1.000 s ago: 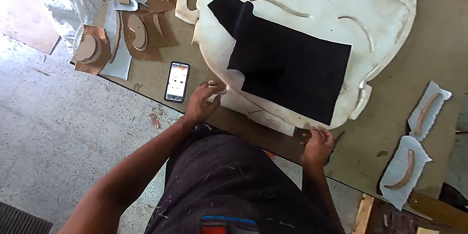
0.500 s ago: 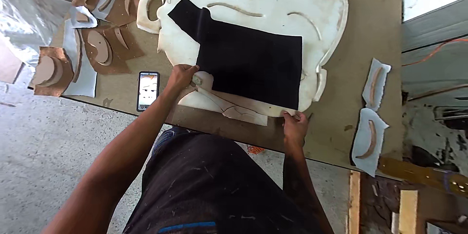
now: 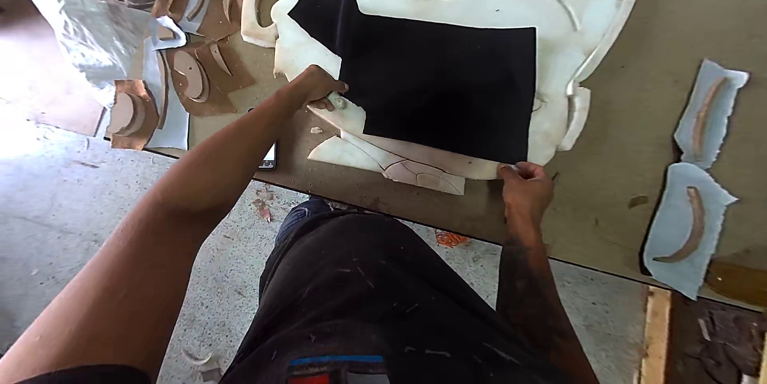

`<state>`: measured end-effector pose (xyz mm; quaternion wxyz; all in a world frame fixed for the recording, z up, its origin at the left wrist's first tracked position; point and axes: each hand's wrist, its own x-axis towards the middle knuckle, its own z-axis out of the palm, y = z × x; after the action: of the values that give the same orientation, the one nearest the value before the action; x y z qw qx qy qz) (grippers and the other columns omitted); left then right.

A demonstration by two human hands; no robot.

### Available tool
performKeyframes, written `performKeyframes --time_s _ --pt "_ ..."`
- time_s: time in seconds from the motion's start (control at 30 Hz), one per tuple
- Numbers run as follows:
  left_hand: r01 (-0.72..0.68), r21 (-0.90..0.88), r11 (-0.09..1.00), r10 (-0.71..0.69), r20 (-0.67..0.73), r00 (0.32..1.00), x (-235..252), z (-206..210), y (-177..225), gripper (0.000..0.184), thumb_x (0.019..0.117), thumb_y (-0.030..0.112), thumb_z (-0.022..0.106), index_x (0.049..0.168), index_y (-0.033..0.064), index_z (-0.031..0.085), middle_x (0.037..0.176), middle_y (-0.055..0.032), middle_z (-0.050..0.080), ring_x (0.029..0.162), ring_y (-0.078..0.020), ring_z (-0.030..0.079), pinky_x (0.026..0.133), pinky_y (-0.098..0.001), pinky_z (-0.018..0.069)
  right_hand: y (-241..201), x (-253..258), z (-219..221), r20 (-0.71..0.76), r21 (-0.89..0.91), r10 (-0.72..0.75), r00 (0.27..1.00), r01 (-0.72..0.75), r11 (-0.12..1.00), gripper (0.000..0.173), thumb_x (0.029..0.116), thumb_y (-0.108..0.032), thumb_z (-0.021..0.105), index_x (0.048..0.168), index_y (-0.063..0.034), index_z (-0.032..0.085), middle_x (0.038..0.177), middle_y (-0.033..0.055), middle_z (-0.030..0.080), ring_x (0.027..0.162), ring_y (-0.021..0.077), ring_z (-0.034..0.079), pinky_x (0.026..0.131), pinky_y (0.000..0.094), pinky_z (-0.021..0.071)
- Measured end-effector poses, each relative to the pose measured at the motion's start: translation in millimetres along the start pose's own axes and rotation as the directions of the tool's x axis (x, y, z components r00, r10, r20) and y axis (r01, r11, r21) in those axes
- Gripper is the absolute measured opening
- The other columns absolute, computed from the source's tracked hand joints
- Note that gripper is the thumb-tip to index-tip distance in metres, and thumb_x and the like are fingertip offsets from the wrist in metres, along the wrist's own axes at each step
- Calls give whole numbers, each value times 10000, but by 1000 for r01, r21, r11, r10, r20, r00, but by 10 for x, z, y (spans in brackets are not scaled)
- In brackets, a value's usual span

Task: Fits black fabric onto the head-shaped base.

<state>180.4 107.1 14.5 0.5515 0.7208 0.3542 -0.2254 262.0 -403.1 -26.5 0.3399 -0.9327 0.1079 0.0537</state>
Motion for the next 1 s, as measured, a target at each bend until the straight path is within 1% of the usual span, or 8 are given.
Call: performKeyframes --time_s 0.1,0.23,0.33,0.5,0.67,0.77,0.9,1.0 --pt "-12 17 1000 12 24 1000 0 -64 12 440 953 434 704 1170 52 685 864 -125 745 599 -177 692 558 -302 580 30 -16 40 -44 -46 -22 999 20 999 526 867 -371 784 1269 -59 650 1112 199 658 1037 377 621 904 622 491" --pt "-48 -30 998 50 82 995 -3 -207 -58 436 986 448 653 1173 58 701 881 -120 751 622 -171 699 573 -301 585 -15 8 68 -2 -93 -61 998 60 994 319 901 -326 737 1132 -107 720 1107 167 676 1035 347 645 890 625 506" --pt "-30 -68 997 39 133 990 7 -254 -94 434 993 474 623 1110 65 713 869 -102 750 640 -170 705 590 -306 590 -106 11 27 39 -118 -52 998 56 991 196 904 -291 729 1014 -130 753 1021 151 708 966 358 664 821 666 499" --pt "-19 -49 999 28 196 980 23 -137 -111 421 1014 445 605 1168 73 727 1035 -102 766 659 -173 712 582 -296 583 -142 9 -9 65 -138 -47 997 56 989 178 914 -311 721 986 -153 763 1018 144 708 961 356 664 807 668 499" --pt "-28 -79 997 39 155 987 -32 -83 -129 374 1018 397 615 1163 67 716 1026 -97 755 652 -156 691 584 -293 578 -139 -20 -17 100 -102 -39 994 50 994 185 904 -281 744 996 -123 772 1092 153 693 998 325 662 855 627 521" --pt "-52 -147 988 72 131 989 -104 -50 -199 367 1019 386 613 1187 78 719 998 -105 754 656 -161 698 587 -288 584 -114 -29 1 87 -43 -42 995 46 998 290 908 -363 739 1065 -120 751 1085 138 692 1007 307 660 871 600 528" --pt "-65 -213 975 106 183 977 -198 182 -300 367 1006 379 636 1218 91 717 966 -133 739 675 -188 700 615 -316 600 -173 -43 11 42 -8 -15 999 15 1000 629 891 -467 732 1385 -108 577 1114 153 689 1000 341 666 861 619 532" --pt "-87 -204 975 131 213 968 -285 473 -284 358 1002 350 658 1254 100 709 963 -141 739 668 -201 699 588 -320 595 -186 60 60 -42 -7 70 997 -71 997 684 877 -461 730 1444 -143 516 1081 140 708 960 340 682 826 620 532"
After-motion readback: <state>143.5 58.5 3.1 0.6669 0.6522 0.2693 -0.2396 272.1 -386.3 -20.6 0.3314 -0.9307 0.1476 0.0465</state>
